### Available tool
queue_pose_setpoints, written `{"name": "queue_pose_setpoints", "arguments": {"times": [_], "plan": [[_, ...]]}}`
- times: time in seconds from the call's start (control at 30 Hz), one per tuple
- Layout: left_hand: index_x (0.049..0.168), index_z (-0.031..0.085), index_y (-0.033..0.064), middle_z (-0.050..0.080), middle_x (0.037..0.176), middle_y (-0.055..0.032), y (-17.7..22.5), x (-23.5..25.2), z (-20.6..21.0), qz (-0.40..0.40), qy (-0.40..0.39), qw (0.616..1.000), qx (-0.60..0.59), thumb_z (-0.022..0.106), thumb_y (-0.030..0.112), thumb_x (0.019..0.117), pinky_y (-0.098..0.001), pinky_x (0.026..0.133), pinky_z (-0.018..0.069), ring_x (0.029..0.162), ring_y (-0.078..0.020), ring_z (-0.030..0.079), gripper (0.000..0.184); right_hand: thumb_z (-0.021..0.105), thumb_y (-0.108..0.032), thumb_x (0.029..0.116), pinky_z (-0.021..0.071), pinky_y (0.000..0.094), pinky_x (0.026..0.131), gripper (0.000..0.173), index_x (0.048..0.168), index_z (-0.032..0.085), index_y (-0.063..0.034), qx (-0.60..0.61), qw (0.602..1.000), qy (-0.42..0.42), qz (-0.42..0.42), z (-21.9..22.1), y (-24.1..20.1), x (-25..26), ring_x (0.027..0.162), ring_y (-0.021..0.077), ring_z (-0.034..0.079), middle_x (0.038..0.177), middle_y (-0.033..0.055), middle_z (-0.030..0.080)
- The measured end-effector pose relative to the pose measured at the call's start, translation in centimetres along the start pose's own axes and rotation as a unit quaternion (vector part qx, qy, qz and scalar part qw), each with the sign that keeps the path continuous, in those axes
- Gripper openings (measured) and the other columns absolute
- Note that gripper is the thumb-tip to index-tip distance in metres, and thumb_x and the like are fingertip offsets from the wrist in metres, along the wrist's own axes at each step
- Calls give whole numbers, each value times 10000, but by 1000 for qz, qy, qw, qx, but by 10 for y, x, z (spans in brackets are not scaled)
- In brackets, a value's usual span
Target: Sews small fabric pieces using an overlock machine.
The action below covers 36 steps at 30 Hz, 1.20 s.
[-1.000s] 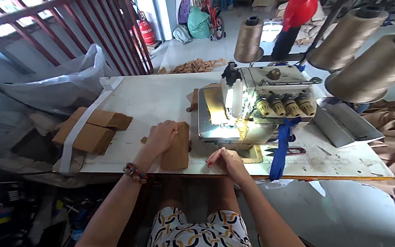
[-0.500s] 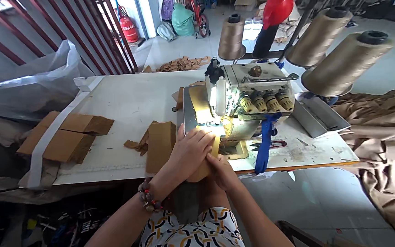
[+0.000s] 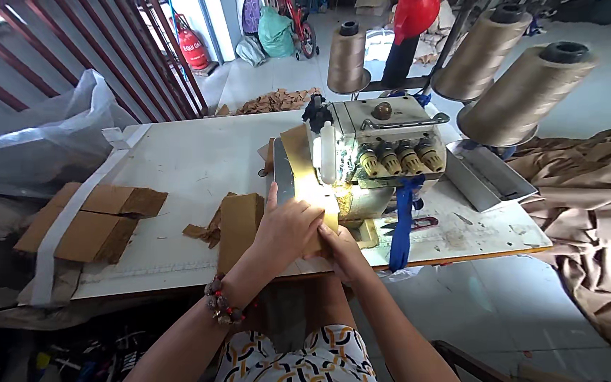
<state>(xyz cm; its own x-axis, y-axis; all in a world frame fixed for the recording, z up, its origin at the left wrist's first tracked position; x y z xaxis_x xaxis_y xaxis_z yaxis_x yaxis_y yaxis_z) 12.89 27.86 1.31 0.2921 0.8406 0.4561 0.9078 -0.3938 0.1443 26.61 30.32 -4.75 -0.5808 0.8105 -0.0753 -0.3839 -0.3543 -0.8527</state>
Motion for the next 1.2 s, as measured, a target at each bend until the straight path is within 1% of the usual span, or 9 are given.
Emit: {"name": "queue_pose_setpoints", "arguments": {"times": [0.17,0.3,0.47,0.63,0.73,0.93,1.0,1.1,1.2], "plan": [[1300,693,122,692,1267,-101,-28,27,-5,-49,-105,992,-56,655,449,969,-760,1167,175,1274,-297,616,466,222,-135,1085,622,285,722,438,984,632,-17,-27,997,-71,-19,-3,3,6,706,127,739,782,31,751],[1180,694,23,683,1227,-186,-33,50,-21,-64,-118,987,-88,762,357,915,-767,1119,234,1235,-381,614,431,247,-147,1070,622,303,737,409,1003,632,-25,-65,992,-103,-31,-13,23,7,732,131,737,814,19,748],[1314,648,68,594,1434,-146,-62,62,-5,-89,-144,983,-69,700,435,948,-733,1179,154,1421,-336,482,521,193,-204,1081,625,305,705,526,800,624,-98,-49,991,-109,-59,-17,29,6,699,140,739,774,21,750],[1320,601,-5,637,1269,-236,-89,-14,-40,-184,-95,977,-50,620,169,1037,-598,936,542,1096,-412,670,333,195,-333,1104,621,326,796,624,670,608,-157,-73,986,-106,-103,-21,33,4,809,143,748,859,4,766],[1212,649,-13,667,1169,-235,-117,-51,-25,-249,-168,953,-34,595,114,1034,-661,926,502,1073,-425,660,225,197,-344,1107,609,347,852,629,678,610,-145,-105,982,-113,-111,-20,36,7,879,153,738,902,9,761],[1061,648,-16,629,1095,-233,-111,-70,-13,-191,-22,981,-12,529,130,1057,-630,868,469,1049,-442,615,188,273,-181,1084,600,310,849,488,838,675,-56,-169,974,-82,-126,-15,34,5,884,113,718,948,22,745],[1025,644,-23,635,1107,-226,-84,-58,-19,-129,38,991,-16,511,134,1030,-608,911,466,1064,-419,616,206,316,-369,1098,583,322,932,543,1132,664,46,-206,964,-97,-140,-9,32,3,1025,132,697,1156,88,707],[1006,674,10,693,1130,-172,-32,-38,-14,-38,48,998,-2,518,170,1008,-605,1048,416,1142,-345,649,224,423,-802,909,474,331,1108,1076,1453,368,125,-103,986,-120,-62,8,37,-5,1295,156,571,1429,133,556],[1080,715,38,724,1127,-121,-5,-24,0,-10,33,999,-17,592,147,1002,-690,1095,365,1134,-311,688,182,411,-408,1046,577,329,927,535,1357,421,28,21,999,-23,21,20,35,-18,1051,121,681,1151,62,681]]}}
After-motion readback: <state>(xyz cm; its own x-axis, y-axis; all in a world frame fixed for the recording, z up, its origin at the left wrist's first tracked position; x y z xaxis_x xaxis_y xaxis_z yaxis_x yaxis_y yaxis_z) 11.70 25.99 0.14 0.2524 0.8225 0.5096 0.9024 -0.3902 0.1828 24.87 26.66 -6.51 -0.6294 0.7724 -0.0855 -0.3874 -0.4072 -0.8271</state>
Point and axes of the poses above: each hand's wrist, its own x-axis towards the middle knuckle, its own z-axis out of the palm, y = z × x, the point moved 2 cm from there along x, towards the middle knuckle
